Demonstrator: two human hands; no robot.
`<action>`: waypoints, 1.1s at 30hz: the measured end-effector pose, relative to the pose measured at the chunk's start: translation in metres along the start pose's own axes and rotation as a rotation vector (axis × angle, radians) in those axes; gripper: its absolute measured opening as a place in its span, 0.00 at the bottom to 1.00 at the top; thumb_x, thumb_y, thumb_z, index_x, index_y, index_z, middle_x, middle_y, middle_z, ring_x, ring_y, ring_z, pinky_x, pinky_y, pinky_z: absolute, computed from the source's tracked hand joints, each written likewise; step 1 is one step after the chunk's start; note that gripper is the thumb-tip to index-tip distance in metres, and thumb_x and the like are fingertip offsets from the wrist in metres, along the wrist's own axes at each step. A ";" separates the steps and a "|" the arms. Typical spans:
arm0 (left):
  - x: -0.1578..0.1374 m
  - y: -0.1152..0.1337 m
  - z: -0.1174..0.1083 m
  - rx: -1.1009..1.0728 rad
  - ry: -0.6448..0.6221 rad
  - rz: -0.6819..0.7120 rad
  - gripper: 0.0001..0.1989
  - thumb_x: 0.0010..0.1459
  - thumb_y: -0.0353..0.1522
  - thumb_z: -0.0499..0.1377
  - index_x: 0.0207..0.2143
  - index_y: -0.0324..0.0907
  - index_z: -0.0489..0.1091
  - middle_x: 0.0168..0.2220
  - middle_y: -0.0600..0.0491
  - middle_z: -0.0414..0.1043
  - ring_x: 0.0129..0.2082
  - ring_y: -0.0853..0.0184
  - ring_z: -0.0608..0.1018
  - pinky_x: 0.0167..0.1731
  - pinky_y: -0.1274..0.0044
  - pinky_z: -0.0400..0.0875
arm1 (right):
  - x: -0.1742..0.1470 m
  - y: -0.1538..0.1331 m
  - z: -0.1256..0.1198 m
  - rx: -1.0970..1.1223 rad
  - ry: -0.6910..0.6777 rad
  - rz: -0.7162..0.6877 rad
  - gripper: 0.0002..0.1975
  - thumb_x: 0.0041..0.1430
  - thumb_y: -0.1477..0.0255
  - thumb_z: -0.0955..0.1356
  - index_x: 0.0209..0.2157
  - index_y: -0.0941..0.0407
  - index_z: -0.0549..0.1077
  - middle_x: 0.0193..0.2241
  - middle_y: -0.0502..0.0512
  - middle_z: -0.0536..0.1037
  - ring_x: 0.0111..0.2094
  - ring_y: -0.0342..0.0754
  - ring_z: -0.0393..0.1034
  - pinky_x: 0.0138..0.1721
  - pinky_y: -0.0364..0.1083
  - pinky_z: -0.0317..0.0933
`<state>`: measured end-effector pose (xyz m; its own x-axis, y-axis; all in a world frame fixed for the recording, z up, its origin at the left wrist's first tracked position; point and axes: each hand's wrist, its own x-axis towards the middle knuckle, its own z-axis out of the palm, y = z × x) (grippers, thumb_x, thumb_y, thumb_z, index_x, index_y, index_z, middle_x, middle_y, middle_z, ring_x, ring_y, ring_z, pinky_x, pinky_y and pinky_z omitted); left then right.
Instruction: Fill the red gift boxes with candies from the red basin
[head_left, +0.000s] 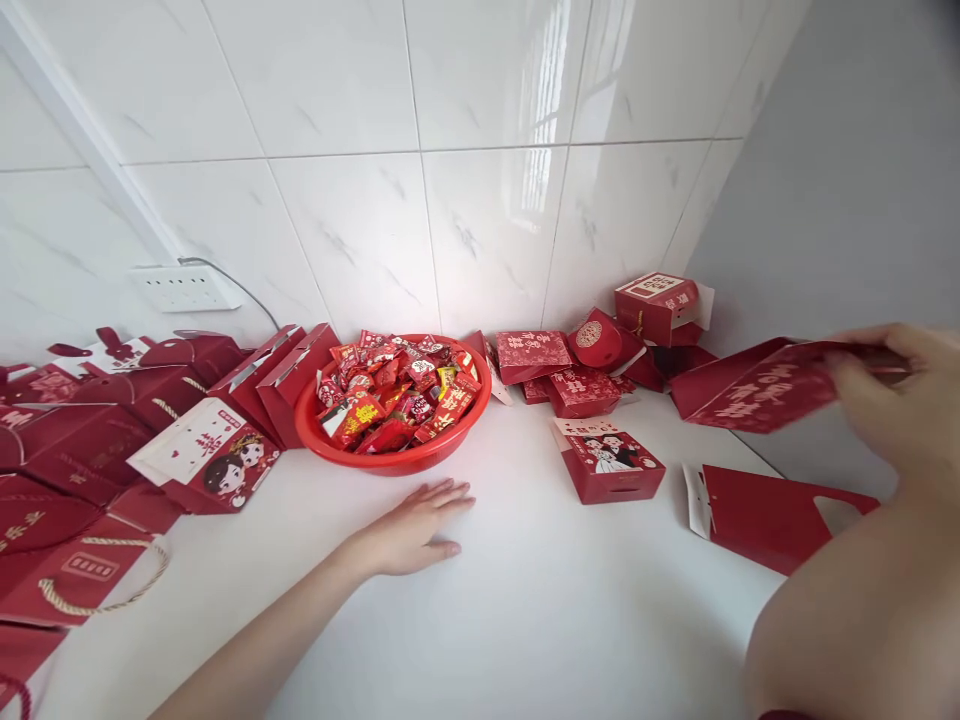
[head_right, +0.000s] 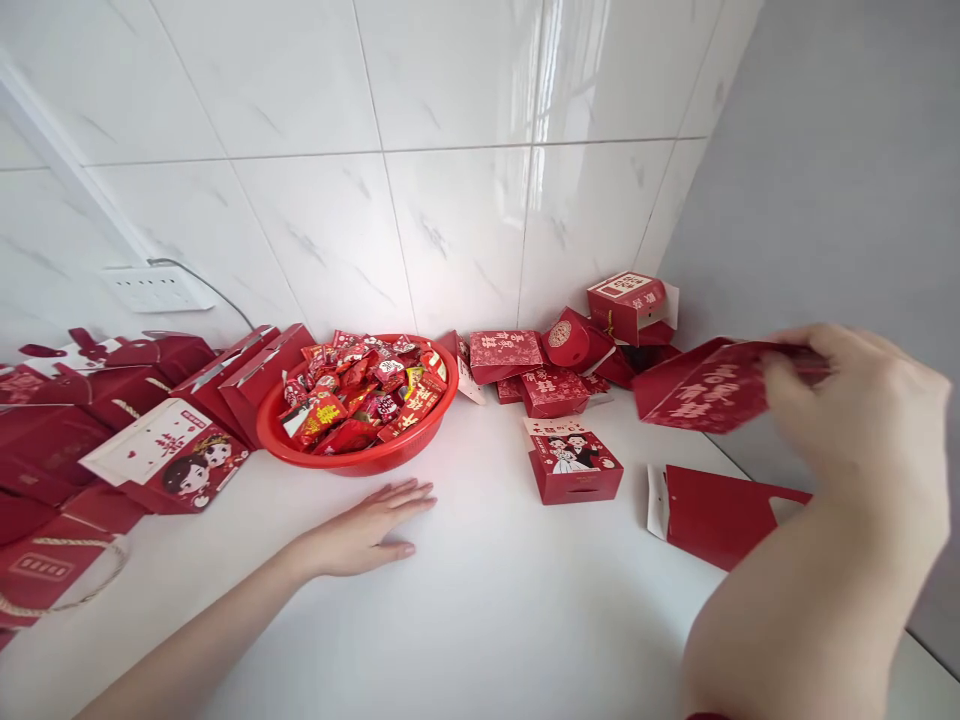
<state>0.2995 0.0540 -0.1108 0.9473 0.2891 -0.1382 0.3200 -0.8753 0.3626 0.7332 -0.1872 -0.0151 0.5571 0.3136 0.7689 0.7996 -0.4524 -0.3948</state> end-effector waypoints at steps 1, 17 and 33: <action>-0.006 0.009 -0.017 -0.024 -0.034 0.003 0.25 0.61 0.43 0.58 0.60 0.52 0.66 0.61 0.52 0.66 0.61 0.56 0.69 0.59 0.66 0.66 | -0.004 -0.028 -0.006 0.057 -0.039 0.001 0.11 0.54 0.73 0.68 0.38 0.48 0.78 0.34 0.57 0.80 0.32 0.51 0.74 0.37 0.54 0.65; -0.029 0.058 -0.077 0.217 0.612 0.261 0.18 0.65 0.26 0.53 0.55 0.47 0.69 0.56 0.48 0.67 0.55 0.62 0.71 0.56 0.68 0.67 | -0.075 -0.192 0.037 0.693 -0.896 -0.875 0.13 0.63 0.79 0.62 0.40 0.54 0.77 0.41 0.55 0.77 0.38 0.47 0.72 0.38 0.46 0.68; -0.030 0.055 -0.082 -0.044 0.201 0.323 0.09 0.55 0.24 0.57 0.31 0.43 0.76 0.51 0.53 0.75 0.55 0.59 0.73 0.59 0.68 0.63 | -0.087 -0.201 0.042 0.690 -1.122 -0.846 0.12 0.68 0.68 0.63 0.40 0.54 0.78 0.53 0.55 0.75 0.53 0.51 0.70 0.52 0.50 0.66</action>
<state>0.2901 0.0292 -0.0112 0.9822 0.0754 0.1718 0.0009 -0.9176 0.3974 0.5330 -0.0881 -0.0240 -0.4653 0.8495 0.2485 0.7239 0.5268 -0.4454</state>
